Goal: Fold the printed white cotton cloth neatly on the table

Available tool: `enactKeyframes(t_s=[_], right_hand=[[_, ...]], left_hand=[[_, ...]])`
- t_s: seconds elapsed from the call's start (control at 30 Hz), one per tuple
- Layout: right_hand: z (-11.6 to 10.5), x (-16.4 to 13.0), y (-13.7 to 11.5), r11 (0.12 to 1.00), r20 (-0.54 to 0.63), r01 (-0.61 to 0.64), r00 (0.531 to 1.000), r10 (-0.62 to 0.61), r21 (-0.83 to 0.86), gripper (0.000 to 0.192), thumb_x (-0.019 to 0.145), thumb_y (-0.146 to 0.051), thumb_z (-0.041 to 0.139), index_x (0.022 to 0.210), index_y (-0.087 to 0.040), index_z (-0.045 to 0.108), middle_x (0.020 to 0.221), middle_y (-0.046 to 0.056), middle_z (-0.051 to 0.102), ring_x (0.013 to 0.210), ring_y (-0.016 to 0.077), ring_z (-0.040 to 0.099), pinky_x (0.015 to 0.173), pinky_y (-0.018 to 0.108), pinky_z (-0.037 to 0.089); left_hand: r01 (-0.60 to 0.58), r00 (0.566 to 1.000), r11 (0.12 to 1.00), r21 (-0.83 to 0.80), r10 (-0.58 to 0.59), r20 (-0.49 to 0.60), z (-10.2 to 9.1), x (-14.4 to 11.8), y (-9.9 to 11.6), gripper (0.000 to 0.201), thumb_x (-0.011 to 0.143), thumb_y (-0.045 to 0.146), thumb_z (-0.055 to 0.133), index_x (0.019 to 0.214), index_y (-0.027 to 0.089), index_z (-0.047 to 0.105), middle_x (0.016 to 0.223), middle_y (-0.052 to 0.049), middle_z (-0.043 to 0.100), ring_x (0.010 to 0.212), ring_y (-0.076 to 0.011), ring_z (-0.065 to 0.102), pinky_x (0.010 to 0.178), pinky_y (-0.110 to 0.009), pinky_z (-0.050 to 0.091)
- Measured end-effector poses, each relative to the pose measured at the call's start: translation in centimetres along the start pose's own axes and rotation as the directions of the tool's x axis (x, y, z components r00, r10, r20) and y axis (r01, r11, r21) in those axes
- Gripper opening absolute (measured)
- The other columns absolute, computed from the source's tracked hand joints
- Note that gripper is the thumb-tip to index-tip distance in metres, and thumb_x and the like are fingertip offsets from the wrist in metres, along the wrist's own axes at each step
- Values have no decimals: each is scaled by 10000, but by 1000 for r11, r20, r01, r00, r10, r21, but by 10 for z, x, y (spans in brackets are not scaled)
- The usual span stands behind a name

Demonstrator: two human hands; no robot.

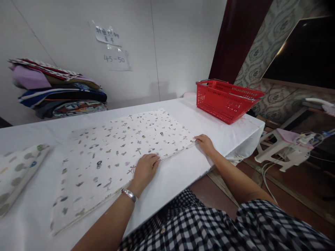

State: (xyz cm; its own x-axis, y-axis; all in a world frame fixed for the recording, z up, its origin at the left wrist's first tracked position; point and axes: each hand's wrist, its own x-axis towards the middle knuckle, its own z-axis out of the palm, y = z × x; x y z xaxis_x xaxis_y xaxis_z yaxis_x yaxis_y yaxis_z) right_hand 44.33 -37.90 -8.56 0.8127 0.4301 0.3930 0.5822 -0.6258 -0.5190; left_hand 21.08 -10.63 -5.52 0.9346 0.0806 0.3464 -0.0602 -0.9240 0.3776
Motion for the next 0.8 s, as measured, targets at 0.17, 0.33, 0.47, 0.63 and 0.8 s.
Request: enactKeyframes(t_s=[0.17,0.33,0.47,0.63,0.8], right_hand=[[0,0,-1,1000,-23,27,999,-28,-14,338,826,-239,438,1014,-237,719,957,58,653,957,216,547,890,368,433],[-3,3,-4,995,-22,69,997,-70,-70,327,846,-243,437,1024,-230,711,959,60,664,971,219,544,889,363,441],[-9,5,-5,974,50,132,991,-125,-184,331,877,-222,422,1046,-245,705,993,58,664,973,216,544,857,346,456],[-15,3,-2,946,151,206,974,-172,-250,360,913,-229,385,1100,-250,692,1015,79,644,974,229,533,834,345,462],[-25,1,0,908,272,304,935,-226,-290,378,937,-254,357,1192,-259,636,1101,79,600,1021,224,503,861,334,443]], left_hand=[[6,1000,1000,1,-6,-3,1,0,-2,312,901,334,419,999,225,695,1066,-59,670,987,-239,562,885,-434,460],[24,1000,1000,0,-24,10,1,-1,-2,295,893,331,442,998,222,695,1076,-55,670,997,-243,563,891,-437,463],[14,1000,1000,-16,-14,4,2,-1,-4,289,887,336,456,1012,229,693,1092,-58,666,1005,-245,563,889,-435,468],[7,1000,1000,-23,-6,6,4,-2,-7,292,883,343,463,1026,228,690,1094,-65,664,1013,-250,563,905,-441,463],[11,1000,1000,-27,-11,17,3,-2,-6,290,879,334,467,1023,219,690,1096,-66,662,1019,-255,560,912,-445,457]])
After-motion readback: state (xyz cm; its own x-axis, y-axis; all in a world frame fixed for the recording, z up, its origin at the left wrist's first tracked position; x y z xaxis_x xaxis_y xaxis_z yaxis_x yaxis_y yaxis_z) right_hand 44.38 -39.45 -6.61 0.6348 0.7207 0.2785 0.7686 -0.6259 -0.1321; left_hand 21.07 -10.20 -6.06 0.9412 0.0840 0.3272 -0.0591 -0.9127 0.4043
